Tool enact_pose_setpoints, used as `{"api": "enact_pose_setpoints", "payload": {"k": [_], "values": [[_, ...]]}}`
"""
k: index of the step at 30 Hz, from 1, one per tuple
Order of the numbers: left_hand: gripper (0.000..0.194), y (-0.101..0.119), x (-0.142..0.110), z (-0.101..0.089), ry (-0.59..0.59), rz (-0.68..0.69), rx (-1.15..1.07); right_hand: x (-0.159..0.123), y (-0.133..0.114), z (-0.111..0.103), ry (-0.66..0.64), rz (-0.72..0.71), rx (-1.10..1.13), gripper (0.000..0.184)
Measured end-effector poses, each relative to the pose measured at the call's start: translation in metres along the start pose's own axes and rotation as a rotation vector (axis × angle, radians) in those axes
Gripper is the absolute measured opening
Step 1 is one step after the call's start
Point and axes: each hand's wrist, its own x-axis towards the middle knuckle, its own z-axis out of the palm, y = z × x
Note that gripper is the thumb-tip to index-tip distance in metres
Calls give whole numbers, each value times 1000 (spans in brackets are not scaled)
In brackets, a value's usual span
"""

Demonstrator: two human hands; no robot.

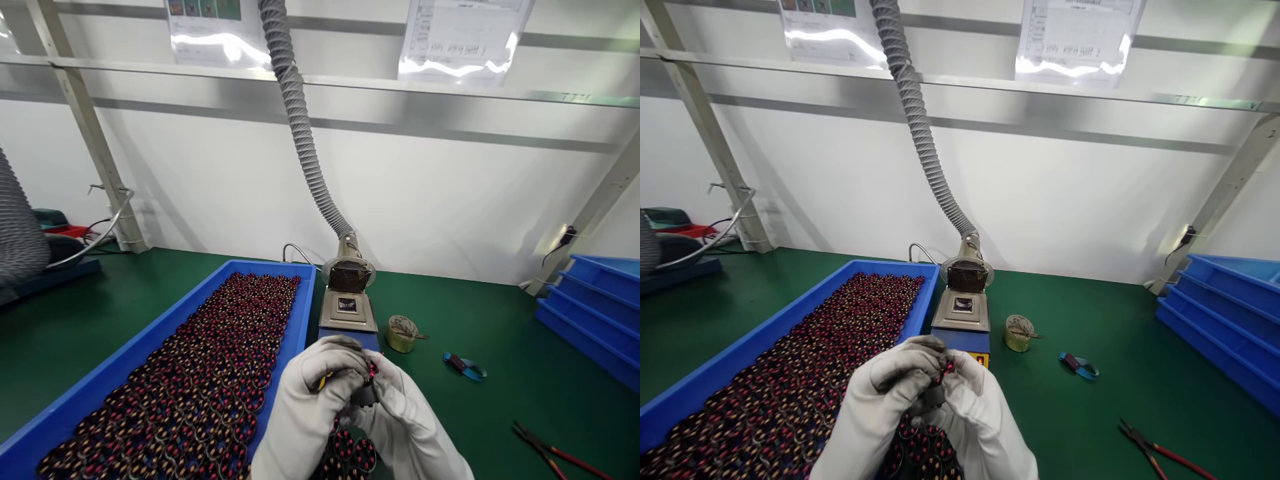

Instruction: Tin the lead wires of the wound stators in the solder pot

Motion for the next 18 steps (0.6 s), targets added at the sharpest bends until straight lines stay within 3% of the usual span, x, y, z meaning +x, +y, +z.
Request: {"api": "enact_pose_setpoints", "payload": {"k": [2, 4, 8, 9, 12, 16, 18], "values": [[10, 1, -1, -4, 160, -148, -133, -2, -2, 2, -29, 14, 9, 30], [8, 5, 1, -7, 240, -224, -156, -2, -4, 4, -12, -4, 18, 31], [17, 14, 5, -1, -38, -261, -67, 3, -1, 4, 61, -62, 12, 30], [15, 14, 5, 2, -62, -250, -70, 5, 0, 4, 71, -71, 14, 30], [6, 9, 1, 7, 64, -219, -110, 7, 3, 1, 29, -52, 48, 29], [6, 3, -3, -3, 290, -286, -134, 4, 1, -6, -125, -3, 128, 26], [12, 4, -2, -8, 243, -255, 9, 3, 1, -8, -157, -9, 161, 25]]}}
